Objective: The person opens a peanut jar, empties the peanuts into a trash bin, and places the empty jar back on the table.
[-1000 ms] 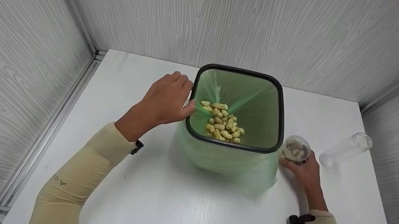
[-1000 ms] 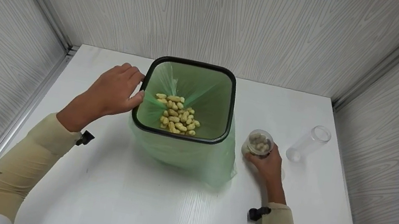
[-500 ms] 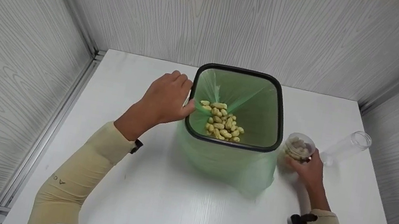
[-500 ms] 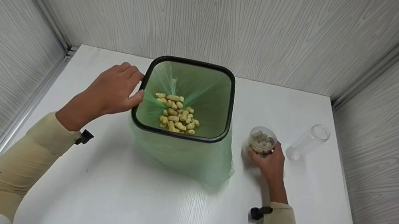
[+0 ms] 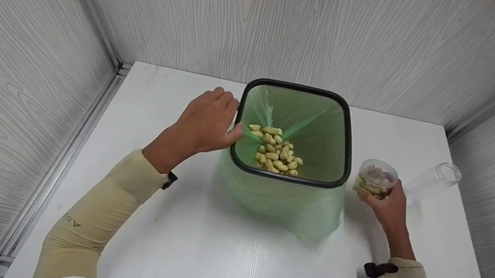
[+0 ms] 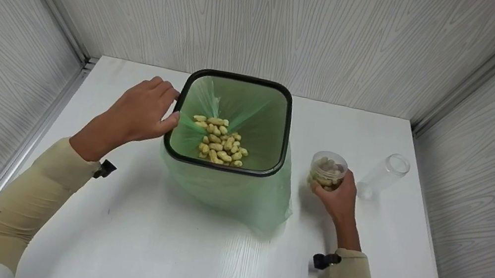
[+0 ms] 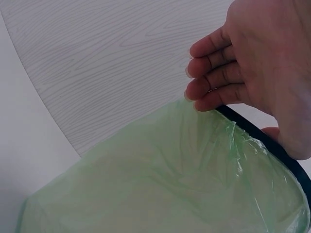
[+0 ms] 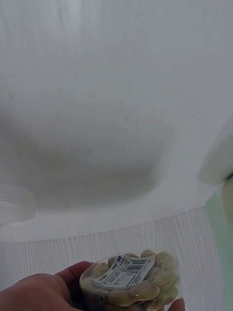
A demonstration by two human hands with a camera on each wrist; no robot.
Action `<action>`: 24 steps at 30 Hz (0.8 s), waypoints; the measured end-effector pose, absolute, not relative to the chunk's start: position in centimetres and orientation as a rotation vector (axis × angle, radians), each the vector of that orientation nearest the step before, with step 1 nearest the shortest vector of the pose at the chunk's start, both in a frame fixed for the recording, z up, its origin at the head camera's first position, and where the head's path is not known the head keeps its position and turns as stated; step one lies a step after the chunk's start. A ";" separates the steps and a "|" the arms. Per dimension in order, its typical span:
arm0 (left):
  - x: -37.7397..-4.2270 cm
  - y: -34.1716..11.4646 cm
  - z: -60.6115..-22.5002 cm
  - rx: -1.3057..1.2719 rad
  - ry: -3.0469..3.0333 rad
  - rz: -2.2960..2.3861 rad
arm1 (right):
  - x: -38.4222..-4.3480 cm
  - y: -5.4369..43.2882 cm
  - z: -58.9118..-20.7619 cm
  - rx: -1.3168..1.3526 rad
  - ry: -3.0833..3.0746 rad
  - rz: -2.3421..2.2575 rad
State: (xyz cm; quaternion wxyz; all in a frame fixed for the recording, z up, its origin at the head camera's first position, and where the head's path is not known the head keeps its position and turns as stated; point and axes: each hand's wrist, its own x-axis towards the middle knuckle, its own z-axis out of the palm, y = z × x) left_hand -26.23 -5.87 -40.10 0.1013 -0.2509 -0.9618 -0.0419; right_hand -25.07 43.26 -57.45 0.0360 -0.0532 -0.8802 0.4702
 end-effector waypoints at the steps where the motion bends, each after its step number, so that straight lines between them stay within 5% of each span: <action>1: -26.3 -5.9 -40.1 -0.740 -2.842 -0.123 | -25.1 43.2 -57.2 -0.158 -2.710 1.434; 24: -25.9 -5.9 -39.9 -0.729 -2.705 -0.032 | -24.2 41.4 -50.1 0.043 -2.619 1.346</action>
